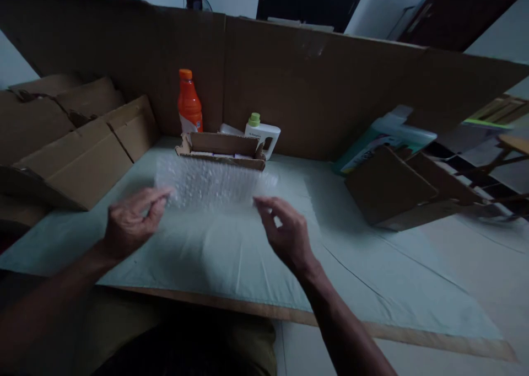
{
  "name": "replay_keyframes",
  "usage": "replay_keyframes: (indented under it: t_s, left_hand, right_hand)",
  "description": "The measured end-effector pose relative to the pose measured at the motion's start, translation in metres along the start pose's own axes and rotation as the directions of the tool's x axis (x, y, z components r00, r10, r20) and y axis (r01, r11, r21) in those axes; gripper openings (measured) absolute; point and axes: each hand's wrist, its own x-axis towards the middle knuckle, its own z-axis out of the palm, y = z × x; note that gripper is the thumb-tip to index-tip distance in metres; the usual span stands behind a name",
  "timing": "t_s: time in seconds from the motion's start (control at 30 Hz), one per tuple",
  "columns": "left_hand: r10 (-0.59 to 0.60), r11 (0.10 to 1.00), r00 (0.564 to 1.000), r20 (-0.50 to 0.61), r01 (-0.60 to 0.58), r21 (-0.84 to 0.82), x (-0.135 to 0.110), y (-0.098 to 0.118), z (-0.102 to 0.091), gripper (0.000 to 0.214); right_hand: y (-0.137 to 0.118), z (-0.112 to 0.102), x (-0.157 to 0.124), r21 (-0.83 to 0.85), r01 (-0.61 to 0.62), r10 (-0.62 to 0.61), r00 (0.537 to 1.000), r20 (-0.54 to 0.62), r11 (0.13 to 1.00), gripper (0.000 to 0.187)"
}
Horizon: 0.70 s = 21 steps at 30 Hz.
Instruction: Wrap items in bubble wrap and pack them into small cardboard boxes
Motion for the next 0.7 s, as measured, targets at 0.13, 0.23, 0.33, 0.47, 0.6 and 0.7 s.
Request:
replay_keyframes:
  t_s: [0.13,0.23,0.33,0.47,0.6,0.7]
  left_hand:
    - [0.054,0.993,0.988,-0.148,-0.038,0.111,0.084,-0.016,0.002,0.036]
    - [-0.119,0.988,0.987,0.110,0.106,0.112,0.131,-0.041,0.014,0.035]
    - [-0.243,0.969,0.807,0.538,0.173,0.178,0.162,-0.060,0.021,0.026]
    - [-0.215,0.975,0.465,0.859,0.145,0.166,0.185,-0.066,0.028,0.019]
    - [-0.175,0.983,0.374,0.911,0.113,0.142,0.188,-0.069,0.041,0.020]
    - [-0.103,0.995,0.607,0.788,0.064,0.080,0.184,-0.076,0.045,0.021]
  right_hand:
    - [0.001,-0.008,0.085,-0.104,0.068,-0.079,0.991,-0.108,0.992,0.031]
    - [0.025,0.002,0.139,-0.121,0.012,0.004,0.992,0.129,0.993,0.032]
    - [0.047,0.015,0.177,-0.250,0.009,0.122,0.855,0.505,0.968,0.024]
    - [0.048,0.029,0.205,-0.376,0.157,0.204,0.623,0.755,0.913,0.016]
    - [0.033,0.042,0.213,-0.464,0.192,0.318,0.506,0.802,0.865,0.015]
    - [0.031,0.045,0.212,-0.468,0.203,0.342,0.451,0.824,0.860,0.017]
